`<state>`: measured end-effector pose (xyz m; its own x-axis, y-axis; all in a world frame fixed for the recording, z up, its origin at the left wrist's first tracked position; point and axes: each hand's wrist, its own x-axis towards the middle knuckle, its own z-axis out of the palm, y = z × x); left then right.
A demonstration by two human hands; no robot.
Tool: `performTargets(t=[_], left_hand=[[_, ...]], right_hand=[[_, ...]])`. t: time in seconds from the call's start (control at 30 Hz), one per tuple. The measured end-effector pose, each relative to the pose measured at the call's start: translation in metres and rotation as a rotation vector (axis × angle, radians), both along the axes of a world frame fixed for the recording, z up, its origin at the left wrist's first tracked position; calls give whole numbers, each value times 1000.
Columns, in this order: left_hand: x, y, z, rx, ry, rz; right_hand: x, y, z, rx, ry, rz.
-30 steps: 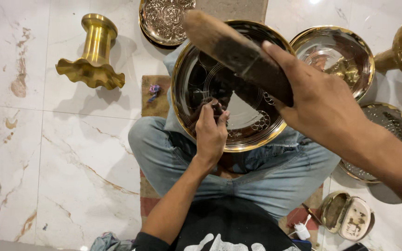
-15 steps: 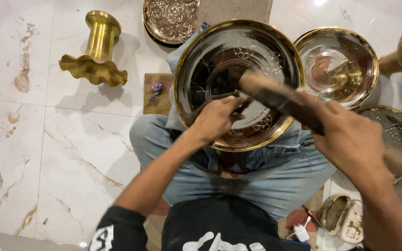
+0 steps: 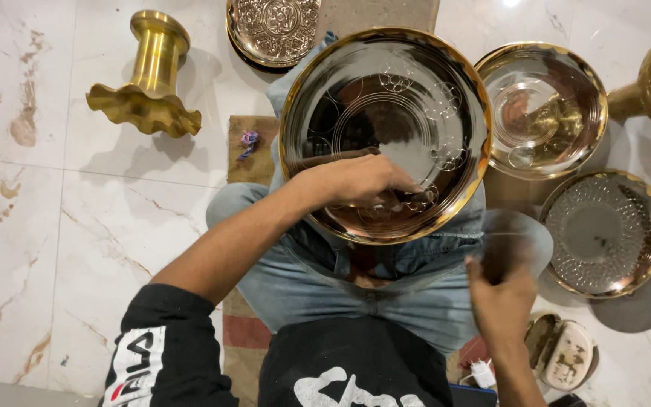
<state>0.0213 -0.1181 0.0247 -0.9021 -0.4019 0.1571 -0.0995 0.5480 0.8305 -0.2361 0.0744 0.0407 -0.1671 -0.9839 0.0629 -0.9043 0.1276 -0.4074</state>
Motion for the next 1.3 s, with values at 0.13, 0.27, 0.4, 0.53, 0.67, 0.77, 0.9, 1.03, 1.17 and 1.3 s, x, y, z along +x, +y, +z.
performTargets(t=[0.13, 0.27, 0.4, 0.53, 0.67, 0.77, 0.9, 1.03, 1.17, 1.3], left_hand=[[6, 6, 3, 181, -20, 278], [10, 9, 4, 85, -38, 331], [10, 2, 1, 24, -21, 242], [10, 0, -2, 34, -33, 203], [12, 5, -4, 35, 34, 236], [15, 11, -5, 120, -32, 284], [19, 21, -8, 73, 49, 387], [22, 40, -13, -9, 157, 583], [15, 66, -11, -49, 198, 876], [4, 92, -8, 132, 215, 1150]], right_hand=[[-1, 4, -1, 162, -79, -77], [-5, -11, 6, 280, -266, -222], [-11, -29, 12, 95, -402, -170], [-13, -42, 14, -36, -727, -278], [-15, -55, 22, 21, -15, 215], [-13, -69, 33, 86, -171, 112], [-14, -93, 55, 118, -83, 164], [-9, -125, 85, 317, 433, 396], [17, -162, 116, 340, 363, 542], [47, -170, 144, 357, 743, 732]])
